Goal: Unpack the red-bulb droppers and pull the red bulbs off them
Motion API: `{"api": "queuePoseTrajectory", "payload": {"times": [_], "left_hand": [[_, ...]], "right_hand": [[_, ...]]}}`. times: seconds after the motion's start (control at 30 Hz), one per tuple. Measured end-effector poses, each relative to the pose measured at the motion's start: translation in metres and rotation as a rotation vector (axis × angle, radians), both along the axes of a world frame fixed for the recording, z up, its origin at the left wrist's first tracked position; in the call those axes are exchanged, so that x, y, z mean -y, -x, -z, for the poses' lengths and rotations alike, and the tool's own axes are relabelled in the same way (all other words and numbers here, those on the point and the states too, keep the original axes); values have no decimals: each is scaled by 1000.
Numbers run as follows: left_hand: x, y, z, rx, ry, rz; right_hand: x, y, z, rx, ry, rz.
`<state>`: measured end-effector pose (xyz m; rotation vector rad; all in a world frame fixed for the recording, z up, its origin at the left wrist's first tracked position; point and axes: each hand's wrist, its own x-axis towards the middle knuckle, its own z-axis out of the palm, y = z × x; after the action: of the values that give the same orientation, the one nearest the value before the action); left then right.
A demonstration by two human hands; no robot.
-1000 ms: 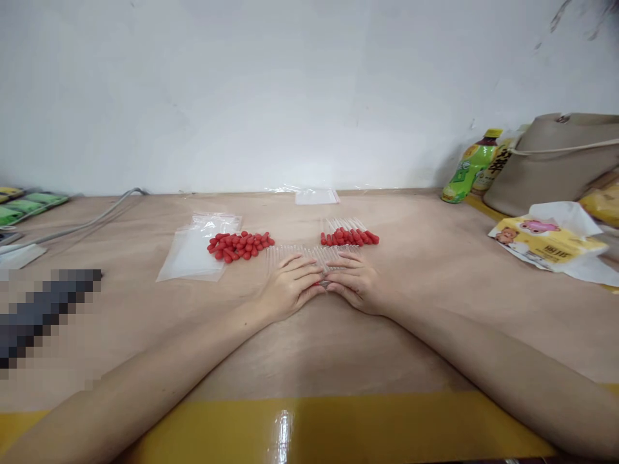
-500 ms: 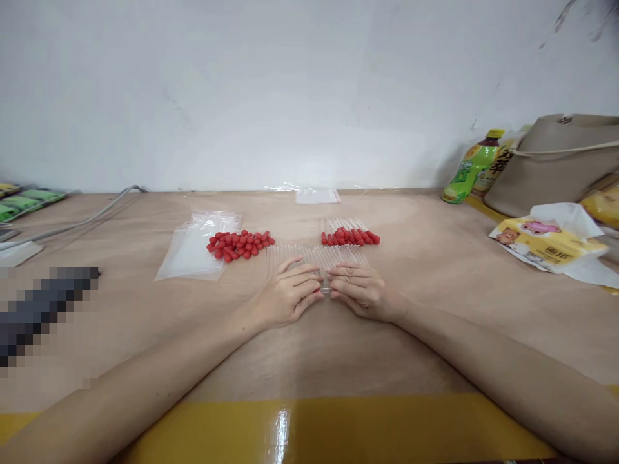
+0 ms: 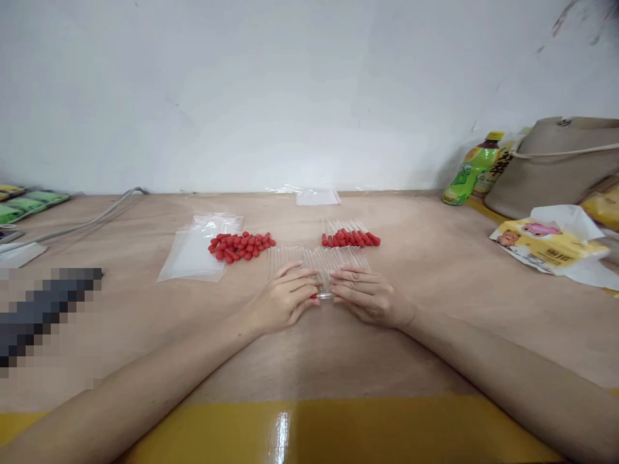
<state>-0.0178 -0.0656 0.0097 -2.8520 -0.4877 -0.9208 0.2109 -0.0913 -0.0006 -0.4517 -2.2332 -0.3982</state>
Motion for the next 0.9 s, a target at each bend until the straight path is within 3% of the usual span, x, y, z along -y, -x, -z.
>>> {"api": "queuePoseTrajectory", "payload": {"times": [0.1, 0.27, 0.33, 0.47, 0.63, 0.73, 0.9], "left_hand": [[-4, 9, 2, 48, -4, -65], [-7, 17, 1, 130, -13, -154], [-12, 18, -5, 193, 26, -213], [-39, 38, -26, 345, 134, -543], [-83, 90, -45, 435, 296, -925], [-97, 112, -43, 452, 410, -998], [-103, 124, -31, 401, 456, -1050]], "right_hand": [[-3, -8, -3, -62, 11, 79], [-16, -13, 2, -186, 44, 535], [-21, -13, 6, -216, 93, 635], [-28, -13, 9, -251, 190, 655], [-29, -11, 9, -205, 146, 744], [-28, -8, 10, -165, 100, 786], [-26, -3, 10, -107, 110, 802]]}}
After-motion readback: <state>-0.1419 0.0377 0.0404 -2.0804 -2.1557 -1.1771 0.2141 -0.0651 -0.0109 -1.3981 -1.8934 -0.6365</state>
